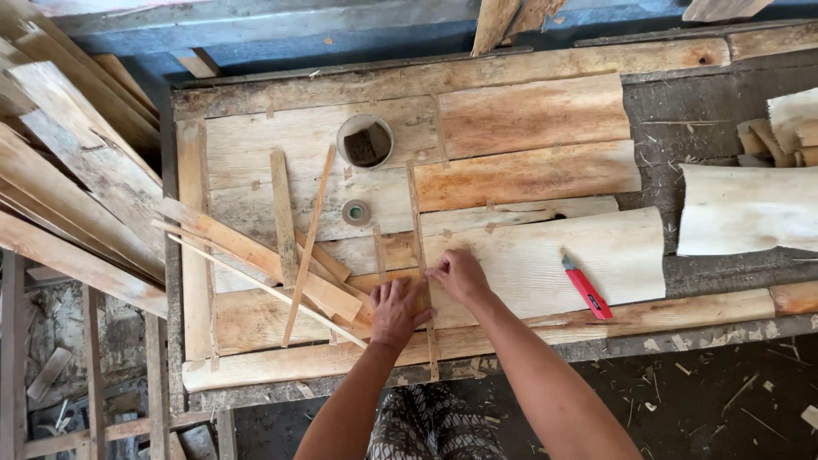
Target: Assembling and gluing thin wood strips and veneers onto a larger wooden panel using a utility knife and adhesive.
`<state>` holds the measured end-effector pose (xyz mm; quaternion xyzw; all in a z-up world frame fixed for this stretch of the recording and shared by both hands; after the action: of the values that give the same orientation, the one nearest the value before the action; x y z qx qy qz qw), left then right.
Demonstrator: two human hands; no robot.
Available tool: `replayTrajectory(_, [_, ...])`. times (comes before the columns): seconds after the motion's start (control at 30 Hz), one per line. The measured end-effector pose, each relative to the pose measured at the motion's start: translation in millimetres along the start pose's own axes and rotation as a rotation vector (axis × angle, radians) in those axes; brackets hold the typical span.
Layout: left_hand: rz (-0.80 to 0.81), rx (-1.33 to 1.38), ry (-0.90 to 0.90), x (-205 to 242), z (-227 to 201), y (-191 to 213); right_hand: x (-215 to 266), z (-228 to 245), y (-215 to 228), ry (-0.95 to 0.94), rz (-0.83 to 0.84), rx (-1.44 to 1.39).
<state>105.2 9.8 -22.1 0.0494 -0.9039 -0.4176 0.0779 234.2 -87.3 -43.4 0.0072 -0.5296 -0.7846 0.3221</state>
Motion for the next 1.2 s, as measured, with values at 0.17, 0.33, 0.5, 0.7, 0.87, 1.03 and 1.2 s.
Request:
replayTrajectory(0.17, [-0.009, 0.001, -0.01, 3.7, 0.7, -4.6, -5.6, -2.2, -0.2, -0.049, 0.003, 0.042])
replayTrajectory(0.33, [-0.075, 0.041, -0.04, 3.9, 1.7, -2.8, -10.3, -5.5, -2.0, -0.114, -0.008, 0.031])
replayTrajectory(0.5, [-0.057, 0.037, -0.043, 4.1, 1.6, -2.7, -14.8, -7.3, -10.1, -0.162, 0.026, 0.123])
replayTrajectory(0.7, [-0.032, 0.002, -0.018, 0.2, -0.5, -2.5, -12.8, -3.0, 0.8, -0.164, 0.003, 0.109])
replayTrajectory(0.87, [0.03, -0.08, 0.01, 0.4, 1.5, -9.4, -22.1, -13.8, -18.3, -0.166, 0.09, 0.131])
replayTrajectory(1.03, [0.125, -0.125, 0.061, 1.0, 2.2, -14.6, -20.9, -9.5, -15.0, -0.206, 0.175, 0.229])
replayTrajectory(1.2, [0.077, -0.067, 0.039, -2.8, 2.0, -10.0, -31.0, -5.3, -8.9, -0.211, 0.131, 0.338])
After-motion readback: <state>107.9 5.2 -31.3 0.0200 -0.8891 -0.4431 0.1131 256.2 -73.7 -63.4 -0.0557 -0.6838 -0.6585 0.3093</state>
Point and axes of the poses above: each hand's wrist, its own x-axis away from the middle knuckle, its own y-axis out of the back of the hand, z = x × y, the point moved 10 cm from there along -x, towards the middle knuckle, and after that the axes turned 13 degrees about x, right-handed, at the moved point
